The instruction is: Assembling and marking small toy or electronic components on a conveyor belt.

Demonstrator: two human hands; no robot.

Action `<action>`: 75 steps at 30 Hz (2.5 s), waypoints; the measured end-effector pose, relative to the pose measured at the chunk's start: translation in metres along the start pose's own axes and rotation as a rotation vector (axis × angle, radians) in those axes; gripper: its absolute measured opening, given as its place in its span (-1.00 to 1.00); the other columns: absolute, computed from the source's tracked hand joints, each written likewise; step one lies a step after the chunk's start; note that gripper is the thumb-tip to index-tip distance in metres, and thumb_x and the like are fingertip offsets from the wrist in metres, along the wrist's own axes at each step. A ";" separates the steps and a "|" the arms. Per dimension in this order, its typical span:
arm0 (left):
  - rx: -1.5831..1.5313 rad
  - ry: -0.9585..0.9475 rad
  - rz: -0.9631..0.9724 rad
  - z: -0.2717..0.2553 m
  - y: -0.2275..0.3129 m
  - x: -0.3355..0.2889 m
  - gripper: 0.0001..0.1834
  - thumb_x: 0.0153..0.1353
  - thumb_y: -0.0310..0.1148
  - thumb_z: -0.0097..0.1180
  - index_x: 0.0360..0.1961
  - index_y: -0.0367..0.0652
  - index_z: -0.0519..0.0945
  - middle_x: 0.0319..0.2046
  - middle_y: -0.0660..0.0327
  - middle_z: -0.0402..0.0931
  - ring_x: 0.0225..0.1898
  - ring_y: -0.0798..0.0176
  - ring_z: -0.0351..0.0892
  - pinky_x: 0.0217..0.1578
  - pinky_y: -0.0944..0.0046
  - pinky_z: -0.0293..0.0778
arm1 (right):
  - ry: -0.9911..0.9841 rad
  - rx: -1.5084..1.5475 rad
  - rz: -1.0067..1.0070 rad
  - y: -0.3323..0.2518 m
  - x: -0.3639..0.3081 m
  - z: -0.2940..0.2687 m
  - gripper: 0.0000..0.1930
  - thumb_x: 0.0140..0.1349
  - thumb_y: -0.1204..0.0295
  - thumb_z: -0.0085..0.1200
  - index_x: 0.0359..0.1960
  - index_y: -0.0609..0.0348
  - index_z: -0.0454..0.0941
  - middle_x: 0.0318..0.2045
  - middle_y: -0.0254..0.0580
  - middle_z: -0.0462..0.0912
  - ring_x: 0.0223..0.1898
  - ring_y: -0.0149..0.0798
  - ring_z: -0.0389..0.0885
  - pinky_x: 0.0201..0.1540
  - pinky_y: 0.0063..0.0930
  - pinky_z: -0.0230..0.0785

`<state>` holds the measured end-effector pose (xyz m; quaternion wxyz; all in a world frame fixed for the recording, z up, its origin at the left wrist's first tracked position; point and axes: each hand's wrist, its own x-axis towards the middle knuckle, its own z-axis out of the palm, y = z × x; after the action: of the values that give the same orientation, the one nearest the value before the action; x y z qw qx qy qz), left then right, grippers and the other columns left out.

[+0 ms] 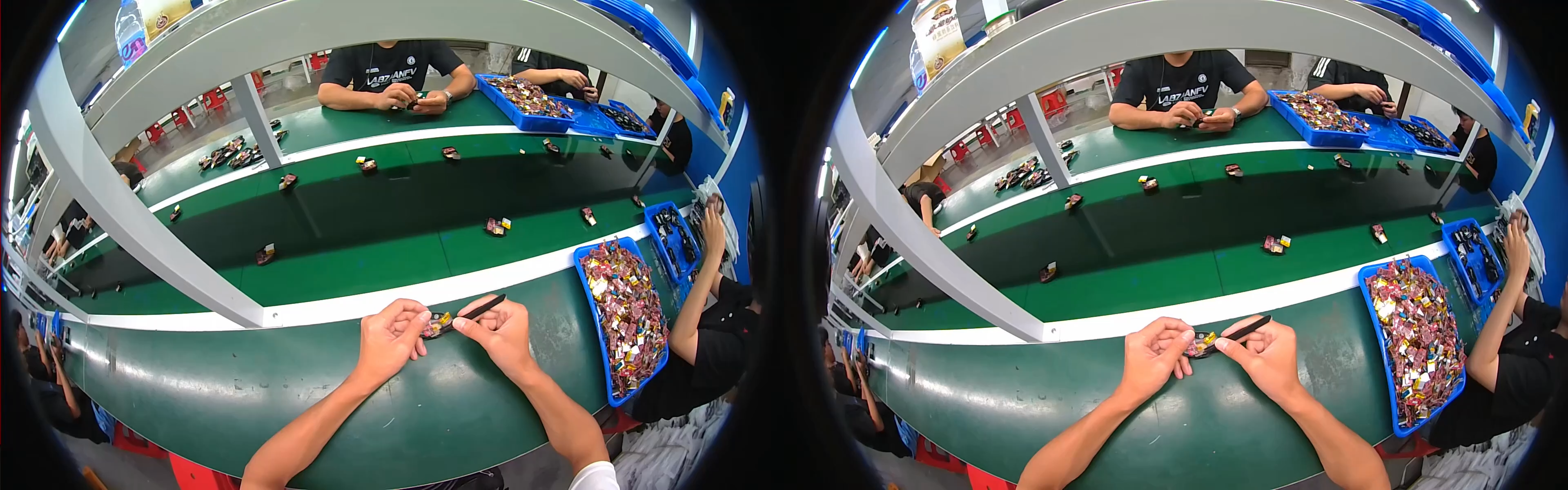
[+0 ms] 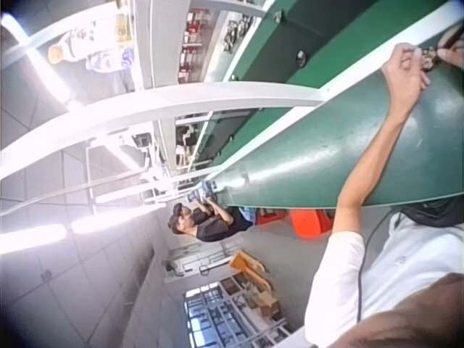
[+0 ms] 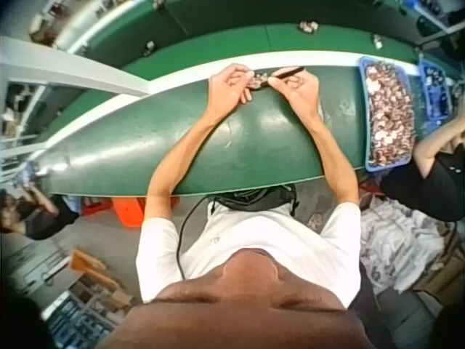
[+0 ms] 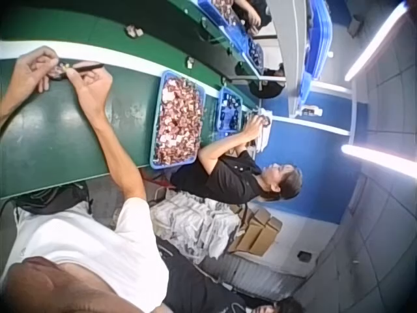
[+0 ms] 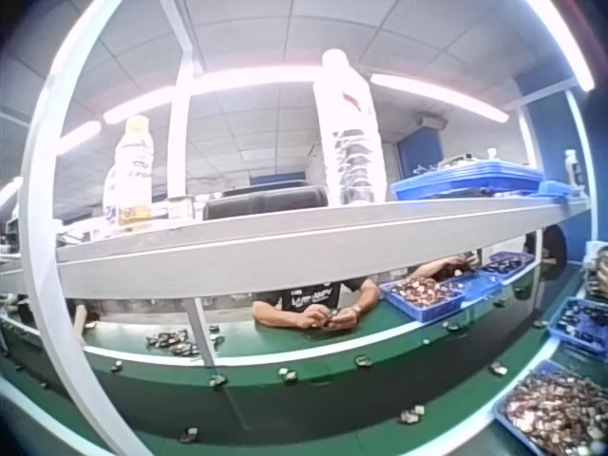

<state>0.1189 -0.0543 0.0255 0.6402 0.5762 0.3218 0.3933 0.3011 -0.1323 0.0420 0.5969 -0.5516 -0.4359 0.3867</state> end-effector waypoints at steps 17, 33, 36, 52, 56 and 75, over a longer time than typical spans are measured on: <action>0.199 -0.017 0.103 0.003 0.001 -0.003 -0.86 0.34 -0.51 0.19 -0.17 -0.41 0.61 -0.47 0.14 0.66 -0.62 0.41 0.61 -0.67 0.46 0.42 | -0.004 -0.058 0.039 -0.003 0.001 0.000 -0.90 0.14 0.67 0.33 -0.33 0.34 0.66 -0.48 -0.32 0.69 -0.56 -0.73 0.38 -0.55 -0.78 0.16; -0.123 -0.126 -0.091 -0.007 0.000 0.005 -0.81 0.39 -0.48 0.14 -0.09 -0.42 0.56 -0.38 0.05 0.67 -0.56 0.27 0.69 -0.65 0.40 0.52 | 0.023 0.110 -0.020 0.006 -0.002 0.001 -0.89 0.16 0.67 0.32 -0.30 0.37 0.64 -0.41 -0.21 0.72 -0.53 -0.66 0.49 -0.51 -0.77 0.28; -0.125 -0.122 -0.097 -0.008 0.002 0.005 -0.81 0.39 -0.48 0.13 -0.09 -0.42 0.56 -0.38 0.04 0.67 -0.55 0.25 0.69 -0.64 0.39 0.53 | 0.046 -0.040 -0.156 0.001 -0.006 0.006 -0.89 0.15 0.64 0.35 -0.31 0.33 0.66 -0.45 -0.31 0.71 -0.62 -0.75 0.28 -0.60 -0.78 0.02; -0.135 -0.110 -0.096 -0.007 -0.001 0.005 -0.80 0.40 -0.47 0.11 -0.06 -0.41 0.53 -0.35 0.02 0.67 -0.50 0.21 0.71 -0.60 0.36 0.58 | 0.120 -0.135 -0.234 0.004 -0.011 0.011 -0.90 0.10 0.62 0.39 -0.36 0.29 0.72 -0.47 -0.34 0.74 -0.69 -0.75 0.23 -0.66 -0.73 -0.02; -0.141 -0.119 -0.092 -0.008 0.000 0.005 -0.78 0.40 -0.48 0.11 -0.03 -0.41 0.52 -0.32 0.01 0.67 -0.46 0.20 0.73 -0.57 0.35 0.60 | 0.124 -0.162 -0.234 0.004 -0.013 0.012 -0.89 0.09 0.63 0.39 -0.36 0.30 0.70 -0.49 -0.36 0.71 -0.68 -0.74 0.25 -0.64 -0.74 0.00; -0.123 -0.085 -0.083 -0.007 0.001 0.005 -0.78 0.34 -0.56 0.15 -0.02 -0.43 0.52 -0.33 0.00 0.67 -0.46 0.22 0.72 -0.57 0.35 0.61 | 0.140 -0.171 -0.258 0.002 -0.010 0.012 -0.90 0.09 0.60 0.40 -0.40 0.29 0.70 -0.47 -0.34 0.73 -0.71 -0.72 0.28 -0.66 -0.70 0.04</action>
<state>0.1150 -0.0464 0.0255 0.7032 0.5381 0.2929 0.3608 0.2867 -0.1378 0.0388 0.6214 -0.5655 -0.4916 0.2290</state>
